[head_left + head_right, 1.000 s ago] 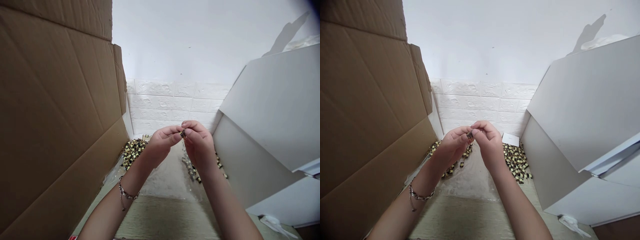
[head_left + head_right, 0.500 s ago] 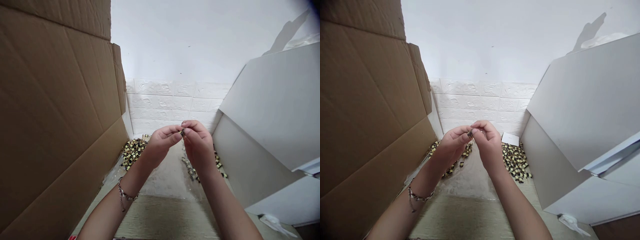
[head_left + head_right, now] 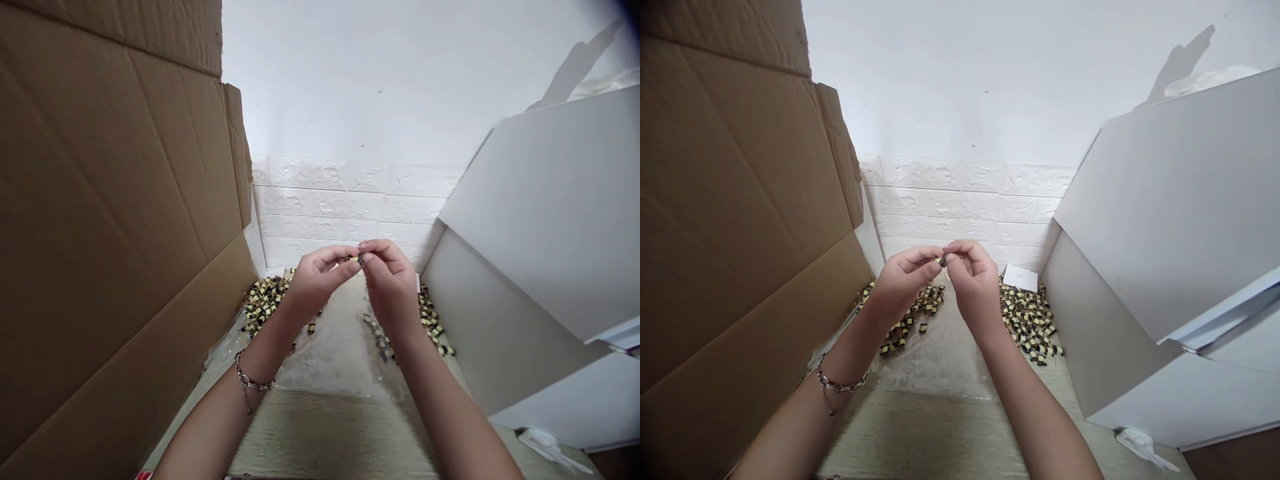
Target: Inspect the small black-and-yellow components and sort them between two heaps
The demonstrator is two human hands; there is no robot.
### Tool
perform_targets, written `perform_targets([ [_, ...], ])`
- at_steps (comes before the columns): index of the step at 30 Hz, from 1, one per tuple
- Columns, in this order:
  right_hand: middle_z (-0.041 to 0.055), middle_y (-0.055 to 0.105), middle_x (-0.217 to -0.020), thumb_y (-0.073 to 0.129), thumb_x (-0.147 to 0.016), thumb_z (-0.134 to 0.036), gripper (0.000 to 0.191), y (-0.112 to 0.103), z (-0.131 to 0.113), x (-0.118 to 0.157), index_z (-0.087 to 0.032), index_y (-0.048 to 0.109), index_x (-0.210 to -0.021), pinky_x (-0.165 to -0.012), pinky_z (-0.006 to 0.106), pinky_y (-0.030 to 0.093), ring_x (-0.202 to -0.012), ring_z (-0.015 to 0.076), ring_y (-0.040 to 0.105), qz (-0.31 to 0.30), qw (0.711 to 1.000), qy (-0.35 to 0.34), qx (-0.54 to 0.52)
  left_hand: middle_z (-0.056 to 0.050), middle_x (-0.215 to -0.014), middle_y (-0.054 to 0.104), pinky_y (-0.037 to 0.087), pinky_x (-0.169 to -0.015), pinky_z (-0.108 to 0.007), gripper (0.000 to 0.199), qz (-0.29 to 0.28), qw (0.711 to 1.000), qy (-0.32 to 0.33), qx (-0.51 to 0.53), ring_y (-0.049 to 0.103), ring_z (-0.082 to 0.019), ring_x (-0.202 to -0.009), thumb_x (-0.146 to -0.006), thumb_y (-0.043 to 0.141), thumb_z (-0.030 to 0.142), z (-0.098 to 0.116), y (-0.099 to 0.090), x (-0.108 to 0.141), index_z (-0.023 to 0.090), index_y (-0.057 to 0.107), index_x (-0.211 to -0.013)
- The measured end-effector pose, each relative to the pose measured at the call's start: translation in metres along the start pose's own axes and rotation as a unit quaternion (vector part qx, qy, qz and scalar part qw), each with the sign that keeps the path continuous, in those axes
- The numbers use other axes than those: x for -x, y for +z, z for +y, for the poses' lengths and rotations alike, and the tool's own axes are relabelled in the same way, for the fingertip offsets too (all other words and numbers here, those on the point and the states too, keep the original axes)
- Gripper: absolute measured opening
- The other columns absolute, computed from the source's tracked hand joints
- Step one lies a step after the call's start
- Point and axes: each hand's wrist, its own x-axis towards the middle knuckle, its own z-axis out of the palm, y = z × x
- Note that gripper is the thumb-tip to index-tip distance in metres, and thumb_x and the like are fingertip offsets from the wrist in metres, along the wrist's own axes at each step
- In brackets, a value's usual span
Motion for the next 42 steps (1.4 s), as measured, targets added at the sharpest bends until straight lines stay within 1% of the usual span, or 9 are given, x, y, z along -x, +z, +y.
perform_targets([
  [4, 0.0004, 0.059, -0.079, 0.050, -0.074, -0.020, 0.010, -0.001, 0.001, -0.002, -0.021, 0.059, -0.079, -0.072, 0.027, 0.044, -0.077, 0.0119, 0.054, 0.006, 0.995, -0.039, 0.088, -0.001, -0.079, 0.062, 0.039, -0.074, -0.025, 0.019, 0.023, 1.000, 0.006, 0.002, 0.054, -0.012, -0.078, -0.063, 0.067, 0.025, 0.000, -0.004, -0.005, 0.018, 0.064, -0.081],
  [8, 0.0010, 0.062, -0.090, 0.050, -0.076, -0.025, 0.014, -0.002, 0.003, -0.003, -0.022, 0.060, -0.086, -0.080, 0.030, 0.045, -0.085, 0.0128, 0.056, -0.026, 0.995, -0.039, 0.084, -0.001, -0.082, 0.061, 0.038, -0.078, -0.023, 0.018, 0.019, 0.997, -0.022, 0.075, 0.053, -0.010, -0.081, -0.064, 0.067, 0.022, 0.001, -0.009, -0.008, 0.017, 0.062, -0.080],
  [14, 0.0011, 0.063, -0.085, 0.060, -0.070, -0.027, 0.020, -0.005, 0.006, -0.007, -0.021, 0.058, -0.089, -0.075, 0.027, 0.047, -0.081, 0.0118, 0.058, -0.070, 0.994, -0.023, 0.080, 0.002, -0.082, 0.057, 0.038, -0.079, -0.022, 0.016, -0.039, 0.966, -0.128, 0.223, 0.052, -0.006, -0.078, -0.070, 0.062, 0.018, -0.002, -0.017, -0.010, 0.019, 0.059, -0.086],
  [19, 0.0007, 0.061, -0.082, 0.059, -0.071, -0.031, 0.023, -0.008, 0.005, -0.009, -0.021, 0.055, -0.091, -0.071, 0.026, 0.046, -0.076, 0.0110, 0.057, -0.066, 0.993, -0.027, 0.092, 0.001, -0.086, 0.055, 0.037, -0.078, -0.024, 0.014, -0.043, 0.961, -0.151, 0.227, 0.051, -0.008, -0.080, -0.073, 0.059, 0.023, -0.003, -0.016, -0.009, 0.020, 0.058, -0.086],
  [21, -0.0011, 0.058, -0.073, 0.056, -0.073, -0.035, 0.018, -0.010, 0.005, -0.010, -0.019, 0.055, -0.082, -0.065, 0.024, 0.044, -0.069, 0.0096, 0.054, -0.052, 0.993, -0.022, 0.106, 0.001, -0.081, 0.054, 0.037, -0.075, -0.022, 0.014, -0.037, 0.967, -0.150, 0.202, 0.050, -0.007, -0.077, -0.073, 0.059, 0.025, -0.003, -0.015, -0.009, 0.019, 0.059, -0.085],
  [24, -0.0029, 0.049, -0.057, 0.048, -0.076, -0.045, 0.031, -0.013, 0.006, -0.013, -0.017, 0.052, -0.064, -0.052, 0.021, 0.038, -0.053, 0.0072, 0.046, -0.095, 0.990, 0.048, 0.091, 0.002, -0.073, 0.053, 0.035, -0.071, -0.022, 0.017, -0.035, 0.980, -0.136, 0.139, 0.048, -0.008, -0.072, -0.071, 0.061, 0.028, -0.003, -0.016, -0.010, 0.020, 0.059, -0.085],
  [28, -0.0025, 0.049, -0.055, 0.049, -0.074, -0.046, 0.033, -0.017, 0.004, -0.016, -0.015, 0.057, -0.065, -0.044, 0.020, 0.031, -0.044, 0.0053, 0.040, -0.202, 0.964, 0.171, 0.012, 0.002, -0.067, 0.053, 0.033, -0.071, -0.025, 0.022, -0.050, 0.989, -0.109, 0.082, 0.049, -0.010, -0.069, -0.070, 0.061, 0.031, -0.003, -0.020, -0.011, 0.020, 0.058, -0.089],
  [33, -0.0043, 0.047, -0.052, 0.060, -0.067, -0.035, 0.020, -0.015, 0.001, -0.015, -0.015, 0.057, -0.063, -0.042, 0.018, 0.027, -0.044, 0.0040, 0.038, -0.176, 0.970, 0.167, 0.012, 0.002, -0.070, 0.056, 0.033, -0.071, -0.024, 0.019, -0.054, 0.991, -0.095, 0.079, 0.049, -0.009, -0.069, -0.070, 0.061, 0.029, -0.001, -0.021, -0.012, 0.020, 0.060, -0.087],
  [42, -0.0062, 0.043, -0.046, 0.060, -0.068, -0.033, 0.019, -0.013, 0.006, -0.015, -0.016, 0.056, -0.062, -0.040, 0.019, 0.025, -0.040, 0.0035, 0.035, -0.120, 0.981, 0.154, 0.003, 0.002, -0.075, 0.059, 0.034, -0.071, -0.020, 0.019, -0.051, 0.988, -0.109, 0.094, 0.049, -0.007, -0.072, -0.065, 0.067, 0.028, 0.002, -0.023, -0.013, 0.019, 0.063, -0.081],
])
